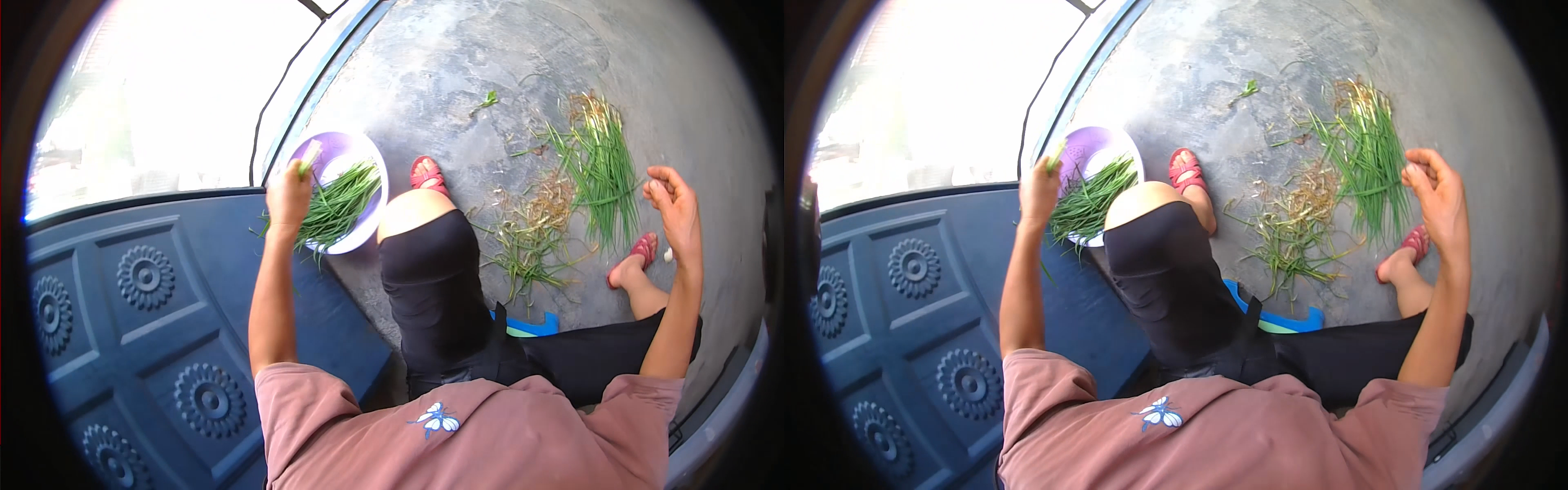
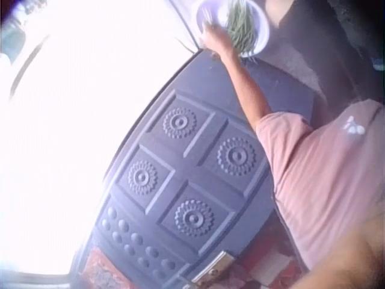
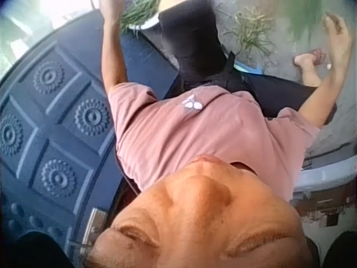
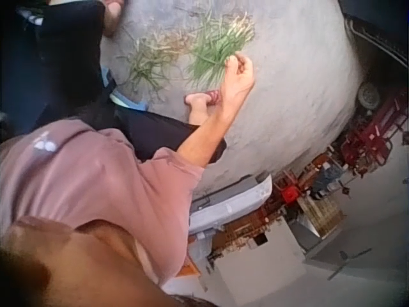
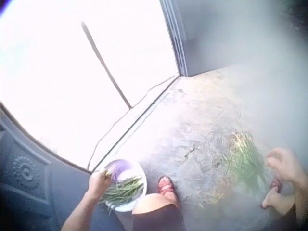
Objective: The person sorts a pile of green leaves by hand, removing damaged or brown stems and placing the cleaned leaves into a purple bucket on the floor.
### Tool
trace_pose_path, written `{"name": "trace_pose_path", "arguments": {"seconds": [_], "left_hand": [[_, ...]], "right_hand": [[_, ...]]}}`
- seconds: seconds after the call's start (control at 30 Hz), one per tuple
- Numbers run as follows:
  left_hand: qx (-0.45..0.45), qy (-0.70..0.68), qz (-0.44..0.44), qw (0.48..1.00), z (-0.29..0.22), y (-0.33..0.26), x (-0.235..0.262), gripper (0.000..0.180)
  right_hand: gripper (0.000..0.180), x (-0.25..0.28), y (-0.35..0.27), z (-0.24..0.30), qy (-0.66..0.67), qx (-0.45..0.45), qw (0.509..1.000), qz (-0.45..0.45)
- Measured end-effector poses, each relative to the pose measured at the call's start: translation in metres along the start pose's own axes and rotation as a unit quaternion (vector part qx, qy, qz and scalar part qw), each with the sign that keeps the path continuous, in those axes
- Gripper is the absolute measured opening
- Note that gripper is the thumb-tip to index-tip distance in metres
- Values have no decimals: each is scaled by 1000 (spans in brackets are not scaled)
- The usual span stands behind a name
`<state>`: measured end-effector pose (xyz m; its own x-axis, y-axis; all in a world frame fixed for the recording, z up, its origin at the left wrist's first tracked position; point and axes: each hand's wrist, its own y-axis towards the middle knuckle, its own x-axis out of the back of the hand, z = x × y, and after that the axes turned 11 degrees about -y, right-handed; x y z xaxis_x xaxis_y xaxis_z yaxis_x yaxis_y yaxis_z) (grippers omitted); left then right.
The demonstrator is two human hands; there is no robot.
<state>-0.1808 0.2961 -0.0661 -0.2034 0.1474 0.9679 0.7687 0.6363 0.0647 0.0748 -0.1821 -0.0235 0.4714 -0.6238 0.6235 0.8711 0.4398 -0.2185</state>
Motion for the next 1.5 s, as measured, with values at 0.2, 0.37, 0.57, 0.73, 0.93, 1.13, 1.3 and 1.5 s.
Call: {"name": "trace_pose_path", "arguments": {"seconds": [0.2,0.37,0.57,0.73,0.93,1.13,1.3,1.5], "left_hand": [[-54,75,68,993,60,-22,-77,13],[-77,86,66,991,66,-20,-114,6],[-20,87,117,989,61,-8,-142,24],[-7,73,66,995,51,-14,-160,64],[57,-115,62,990,15,-6,-145,52],[-36,-464,47,884,-56,44,-72,29],[-228,-420,93,874,-197,30,40,29],[-446,-247,135,850,-325,-36,79,34]], "right_hand": [[21,-18,9,-8,-85,22,996,31],[24,-29,5,1,-141,15,986,85],[26,-35,5,0,-176,-2,977,119],[27,-38,6,-1,-188,20,975,118],[28,-31,1,-4,-248,62,960,114],[26,-60,-10,-37,-349,99,917,163],[21,-96,-23,-52,-395,111,882,233],[22,-93,-37,-74,-393,97,875,265]]}}
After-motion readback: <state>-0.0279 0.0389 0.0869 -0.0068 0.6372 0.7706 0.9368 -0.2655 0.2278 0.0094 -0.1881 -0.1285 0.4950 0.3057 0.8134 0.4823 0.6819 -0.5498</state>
